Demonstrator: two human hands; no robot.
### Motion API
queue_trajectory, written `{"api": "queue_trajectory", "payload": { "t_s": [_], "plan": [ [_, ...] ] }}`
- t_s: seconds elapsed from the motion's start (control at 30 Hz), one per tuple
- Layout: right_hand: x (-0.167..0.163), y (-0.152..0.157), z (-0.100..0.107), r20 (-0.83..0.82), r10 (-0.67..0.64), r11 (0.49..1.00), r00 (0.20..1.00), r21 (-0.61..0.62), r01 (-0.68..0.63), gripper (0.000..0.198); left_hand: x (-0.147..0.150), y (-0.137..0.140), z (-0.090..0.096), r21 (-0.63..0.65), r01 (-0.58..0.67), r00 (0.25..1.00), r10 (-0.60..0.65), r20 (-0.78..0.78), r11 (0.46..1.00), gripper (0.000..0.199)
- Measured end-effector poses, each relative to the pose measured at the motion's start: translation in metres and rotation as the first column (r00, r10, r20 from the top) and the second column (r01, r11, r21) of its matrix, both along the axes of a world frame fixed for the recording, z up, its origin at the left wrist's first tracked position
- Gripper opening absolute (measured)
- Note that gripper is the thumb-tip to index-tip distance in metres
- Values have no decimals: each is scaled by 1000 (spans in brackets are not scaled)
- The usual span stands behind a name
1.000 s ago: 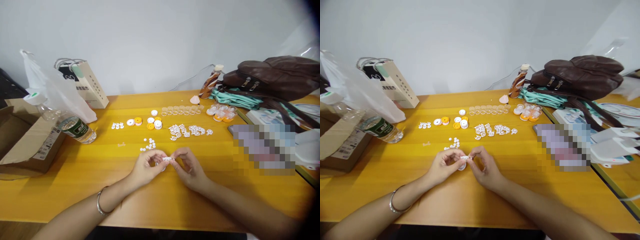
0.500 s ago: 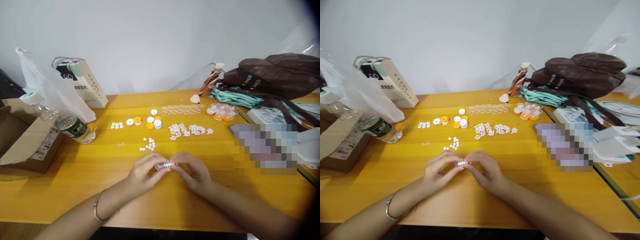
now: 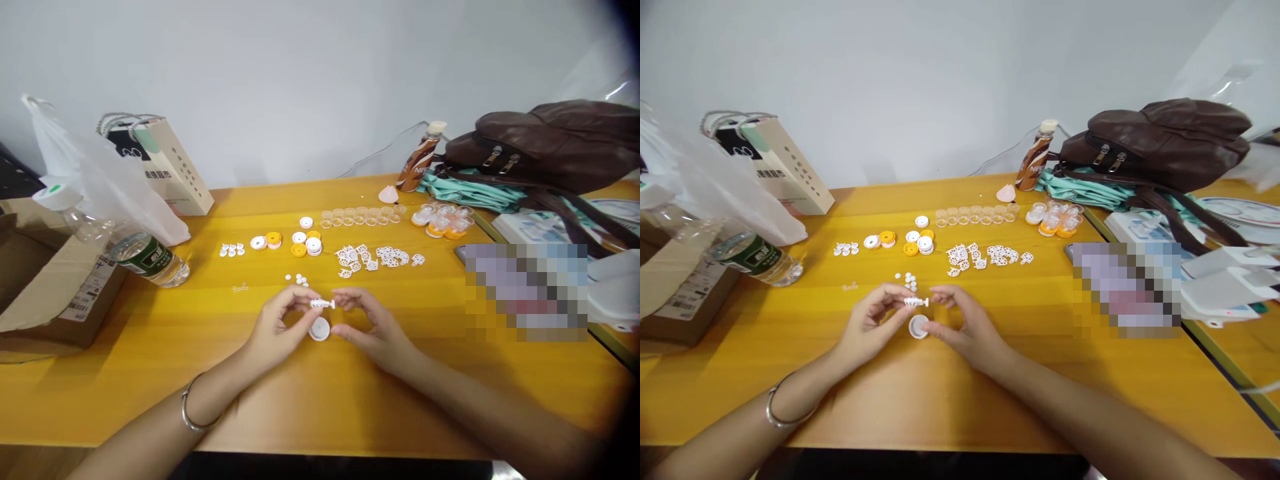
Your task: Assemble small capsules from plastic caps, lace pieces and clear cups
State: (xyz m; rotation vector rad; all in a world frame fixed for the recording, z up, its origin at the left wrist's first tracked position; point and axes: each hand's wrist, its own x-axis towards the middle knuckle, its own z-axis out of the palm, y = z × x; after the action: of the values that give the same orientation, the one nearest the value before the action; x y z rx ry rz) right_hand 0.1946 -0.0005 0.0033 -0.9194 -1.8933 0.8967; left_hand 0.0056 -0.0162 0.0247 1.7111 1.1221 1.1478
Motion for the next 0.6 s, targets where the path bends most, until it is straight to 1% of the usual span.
{"api": "queue_trajectory", "payload": {
  "t_s": [0.07,0.1,0.13,0.2,0.27,0.37,0.6],
  "plan": [
    [-1,2,-4,129,16,998,992,50,-22,52,-7,5,4,1,36,997,-36,-65,999,15],
    [-2,3,-6,193,27,996,981,74,-42,54,-10,7,6,-3,80,991,-79,-111,997,15],
    [-3,3,-7,249,36,994,968,90,-60,53,-13,8,8,-13,130,978,-131,-162,991,15],
    [-5,3,-10,330,34,992,943,107,-73,44,-17,9,10,-33,213,941,-214,-260,976,16],
    [-6,3,-11,374,24,990,927,118,-74,33,-18,9,12,-39,259,906,-256,-336,965,16],
    [-6,4,-12,388,11,989,921,134,-68,25,-18,9,13,-19,275,881,-259,-396,961,18],
    [-6,3,-12,397,-5,987,918,151,-60,25,-15,9,7,95,295,857,-219,-466,951,19]
  ]
}}
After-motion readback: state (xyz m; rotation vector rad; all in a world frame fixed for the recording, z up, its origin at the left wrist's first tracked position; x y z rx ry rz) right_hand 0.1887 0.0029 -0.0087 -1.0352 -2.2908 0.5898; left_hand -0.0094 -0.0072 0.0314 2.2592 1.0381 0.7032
